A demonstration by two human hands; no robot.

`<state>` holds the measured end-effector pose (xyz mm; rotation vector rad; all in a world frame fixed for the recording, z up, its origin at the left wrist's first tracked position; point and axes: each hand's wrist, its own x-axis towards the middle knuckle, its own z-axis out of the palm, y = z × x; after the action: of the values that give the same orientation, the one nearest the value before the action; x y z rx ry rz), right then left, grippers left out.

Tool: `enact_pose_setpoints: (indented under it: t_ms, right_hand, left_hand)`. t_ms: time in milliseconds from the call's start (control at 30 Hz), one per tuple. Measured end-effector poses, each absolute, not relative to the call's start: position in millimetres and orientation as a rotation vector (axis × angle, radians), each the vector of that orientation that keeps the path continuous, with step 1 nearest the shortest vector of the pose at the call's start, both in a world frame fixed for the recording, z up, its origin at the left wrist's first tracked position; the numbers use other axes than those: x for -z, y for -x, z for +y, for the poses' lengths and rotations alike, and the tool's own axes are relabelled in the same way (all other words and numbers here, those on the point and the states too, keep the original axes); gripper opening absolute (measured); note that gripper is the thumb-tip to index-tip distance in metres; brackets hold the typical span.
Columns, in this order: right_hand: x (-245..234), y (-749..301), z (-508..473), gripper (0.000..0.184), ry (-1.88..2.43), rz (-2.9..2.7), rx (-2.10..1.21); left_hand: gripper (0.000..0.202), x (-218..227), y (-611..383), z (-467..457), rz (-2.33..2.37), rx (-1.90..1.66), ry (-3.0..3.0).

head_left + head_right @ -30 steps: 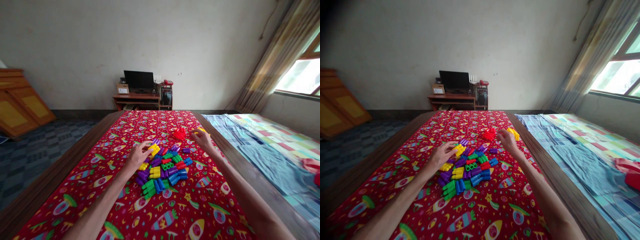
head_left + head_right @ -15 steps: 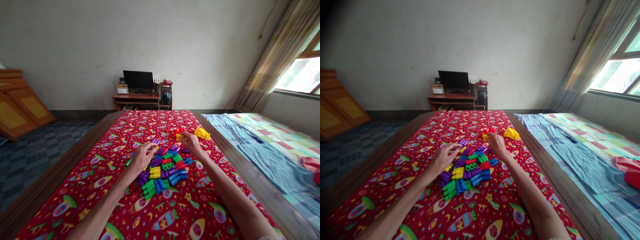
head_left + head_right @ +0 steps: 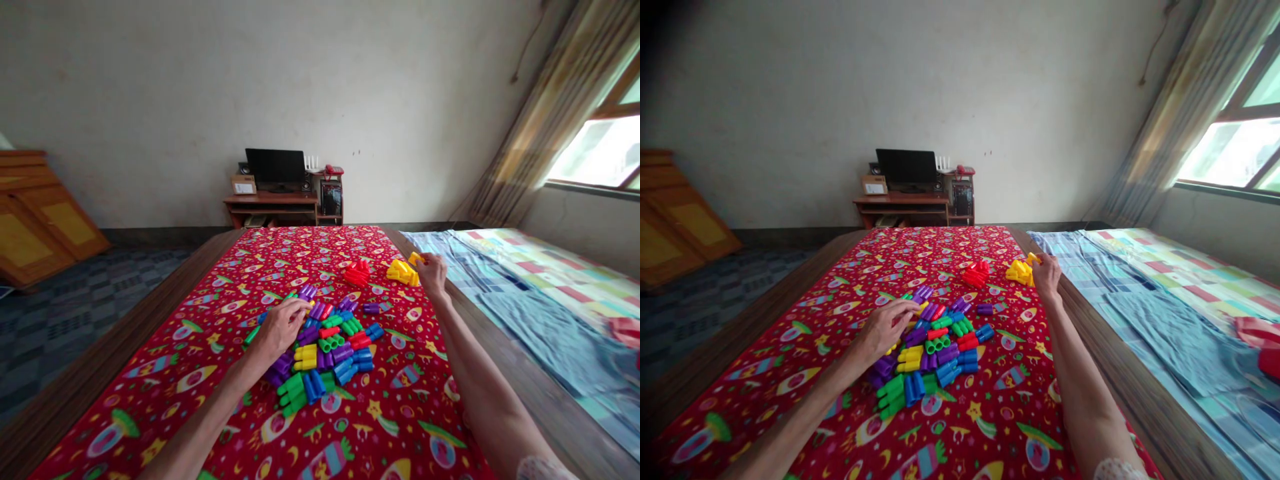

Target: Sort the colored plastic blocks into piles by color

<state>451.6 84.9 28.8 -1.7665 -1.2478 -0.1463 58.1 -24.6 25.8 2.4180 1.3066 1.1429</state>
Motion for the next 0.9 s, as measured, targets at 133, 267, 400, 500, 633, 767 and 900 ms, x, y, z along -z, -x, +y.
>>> enact_pose_setpoints:
  t_ms: [133, 267, 400, 500, 633, 767, 900]
  right_hand:
    - [-19, -451, 96, 0.025, 1.822, -1.314, 0.112]
    - [-16, -449, 97, 0.028, 1.886, -1.363, 0.107]
    - [-18, -448, 93, 0.034, 1.909, -1.381, 0.115]
    - [-17, -448, 90, 0.039, 1.853, -1.414, 0.095]
    - [-14, -449, 87, 0.042, 1.849, -1.389, 0.077]
    - [-13, -449, 83, 0.042, 1.810, -1.348, 0.085]
    - [-22, -446, 79, 0.042, 1.769, -1.346, 0.101]
  left_hand:
    - [0.025, -20, -54, -21, 1.299, -1.158, -2.443]
    - [0.025, -19, -53, -21, 1.350, -1.110, -2.423]
    - [0.024, -20, -55, -21, 1.346, -1.110, -2.419]
    - [0.024, -21, -56, -22, 1.335, -1.110, -2.413]
    - [0.024, -21, -56, -22, 1.328, -1.106, -2.404]
    - [0.024, -22, -57, -23, 1.326, -1.100, -2.408]
    - [0.024, -22, -57, -25, 1.326, -1.068, -2.414]
